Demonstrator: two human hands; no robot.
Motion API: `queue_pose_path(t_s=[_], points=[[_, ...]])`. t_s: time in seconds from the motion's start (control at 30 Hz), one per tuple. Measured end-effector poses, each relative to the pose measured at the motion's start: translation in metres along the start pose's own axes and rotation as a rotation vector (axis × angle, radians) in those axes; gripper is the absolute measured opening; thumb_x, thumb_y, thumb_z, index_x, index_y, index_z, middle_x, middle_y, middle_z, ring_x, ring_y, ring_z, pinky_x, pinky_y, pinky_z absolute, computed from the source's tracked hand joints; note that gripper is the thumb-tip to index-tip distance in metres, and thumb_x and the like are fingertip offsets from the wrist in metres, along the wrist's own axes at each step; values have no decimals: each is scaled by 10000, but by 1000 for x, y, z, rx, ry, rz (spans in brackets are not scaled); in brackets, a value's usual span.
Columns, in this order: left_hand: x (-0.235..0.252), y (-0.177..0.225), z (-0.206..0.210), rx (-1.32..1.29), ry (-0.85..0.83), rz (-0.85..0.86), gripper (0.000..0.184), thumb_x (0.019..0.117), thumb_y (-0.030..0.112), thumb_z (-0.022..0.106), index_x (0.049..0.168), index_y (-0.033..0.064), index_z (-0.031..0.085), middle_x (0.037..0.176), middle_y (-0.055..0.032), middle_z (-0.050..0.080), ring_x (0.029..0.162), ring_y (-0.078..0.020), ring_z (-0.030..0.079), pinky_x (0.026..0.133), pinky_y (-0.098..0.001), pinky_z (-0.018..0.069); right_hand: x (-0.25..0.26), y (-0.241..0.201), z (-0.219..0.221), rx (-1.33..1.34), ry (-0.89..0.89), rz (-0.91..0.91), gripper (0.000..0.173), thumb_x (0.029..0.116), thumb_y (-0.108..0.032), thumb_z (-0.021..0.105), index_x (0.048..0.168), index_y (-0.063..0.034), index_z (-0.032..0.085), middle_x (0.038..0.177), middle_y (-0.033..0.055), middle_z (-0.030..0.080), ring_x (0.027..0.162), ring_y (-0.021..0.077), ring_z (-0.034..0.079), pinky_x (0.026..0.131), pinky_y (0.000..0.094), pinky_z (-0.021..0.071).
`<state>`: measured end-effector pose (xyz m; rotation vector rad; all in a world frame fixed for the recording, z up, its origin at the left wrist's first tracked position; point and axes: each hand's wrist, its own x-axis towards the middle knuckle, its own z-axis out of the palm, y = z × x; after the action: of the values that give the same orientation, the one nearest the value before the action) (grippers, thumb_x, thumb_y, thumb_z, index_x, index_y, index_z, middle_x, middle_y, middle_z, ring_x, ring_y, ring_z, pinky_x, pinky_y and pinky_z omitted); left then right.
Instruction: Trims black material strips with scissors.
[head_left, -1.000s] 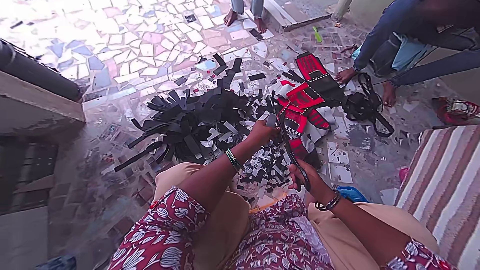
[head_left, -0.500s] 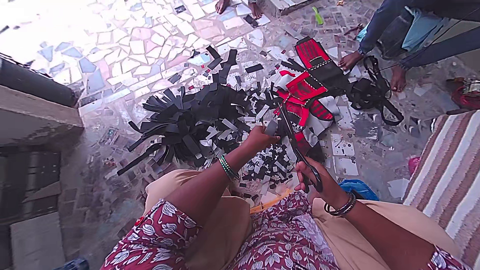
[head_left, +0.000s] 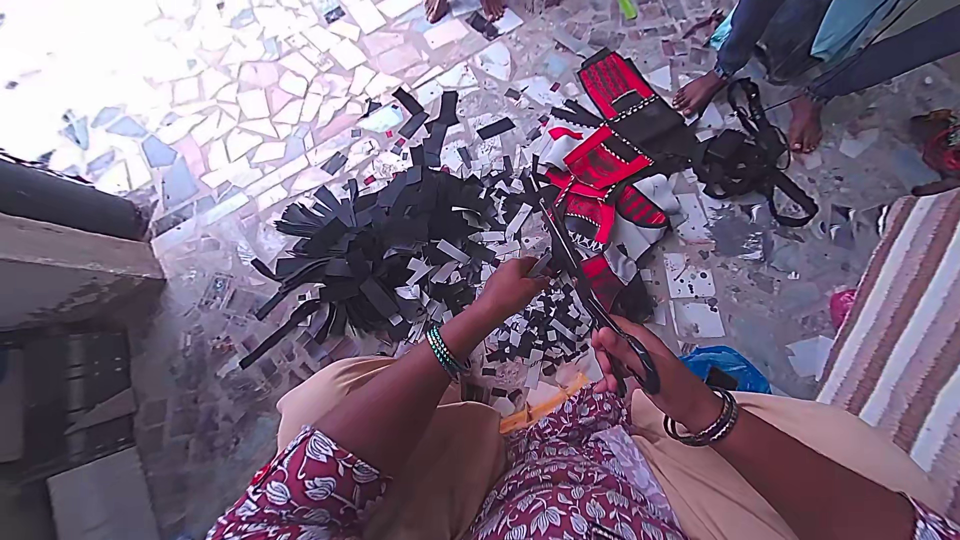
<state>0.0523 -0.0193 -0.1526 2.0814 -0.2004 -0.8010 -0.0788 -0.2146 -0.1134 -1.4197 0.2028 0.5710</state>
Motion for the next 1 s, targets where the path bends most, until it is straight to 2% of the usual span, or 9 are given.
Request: queue_pose_path(t_s=[0.1, 0.23, 0.37, 0.57, 0.67, 0.77, 0.83, 0.9, 1.0], points=[[-5, 6, 4, 291, -16, 205, 263, 1052, 158, 531, 1228, 36, 684, 1111, -172, 686, 1053, -329, 652, 914, -568, 494, 3, -2, 0, 17, 57, -5, 305, 1019, -430, 527, 1000, -126, 528, 670, -94, 526, 567, 61, 604, 640, 274, 614], [-19, 9, 27, 549, 140, 661, 205, 961, 110, 566, 1076, 26, 714, 914, -133, 636, 872, -311, 654, 766, -490, 534, 9, -3, -1, 4, 201, -31, 245, 1016, -286, 585, 1056, -50, 534, 785, -9, 627, 642, 101, 653, 669, 280, 611], [-36, 13, 45, 566, 166, 805, 226, 915, 91, 569, 1083, 26, 704, 919, -136, 651, 851, -319, 665, 730, -474, 537, 16, 0, -1, 95, 319, -100, 161, 968, -93, 616, 1078, -8, 536, 830, 47, 655, 630, 123, 658, 626, 274, 605], [-38, 8, 47, 478, 96, 804, 306, 951, 111, 538, 1210, 21, 674, 955, -155, 659, 885, -336, 669, 757, -493, 535, 21, -2, -2, 134, 406, -152, 157, 901, 69, 591, 1006, -21, 517, 857, 47, 640, 722, 122, 685, 667, 280, 618], [-36, 9, 40, 355, -34, 768, 401, 1014, 284, 561, 1299, 9, 623, 1063, -172, 670, 990, -326, 666, 859, -514, 529, 23, -2, -4, 80, 407, -167, 180, 892, 69, 618, 1015, -24, 525, 821, 34, 645, 694, 94, 669, 650, 246, 593], [-38, 13, 34, 231, -195, 585, 498, 1038, 365, 559, 1393, 16, 564, 1201, -178, 665, 1113, -287, 653, 977, -503, 507, 26, 5, -8, 12, 410, -198, 199, 871, 49, 655, 1017, -25, 540, 773, 26, 627, 656, 74, 633, 622, 216, 550], [-36, 13, 32, 151, -220, 486, 385, 1045, 308, 574, 1300, 25, 625, 1114, -147, 690, 1022, -242, 671, 927, -487, 526, 26, 6, -10, -5, 405, -186, 197, 875, 45, 658, 1020, -15, 540, 780, 45, 631, 659, 98, 647, 637, 241, 574], [-32, 9, 31, 93, -197, 438, 225, 1023, 232, 627, 1113, 35, 690, 920, -86, 682, 827, -172, 645, 790, -424, 533, 25, 4, -9, -12, 398, -156, 189, 890, 50, 655, 1031, -3, 541, 786, 60, 631, 660, 116, 657, 645, 257, 587], [-31, 9, 27, 43, -171, 399, 112, 984, 142, 679, 974, 32, 697, 774, -34, 629, 669, -106, 574, 653, -323, 498, 24, -1, -6, -29, 377, -98, 186, 922, 58, 651, 1065, 21, 537, 792, 74, 612, 665, 119, 648, 664, 271, 589]])
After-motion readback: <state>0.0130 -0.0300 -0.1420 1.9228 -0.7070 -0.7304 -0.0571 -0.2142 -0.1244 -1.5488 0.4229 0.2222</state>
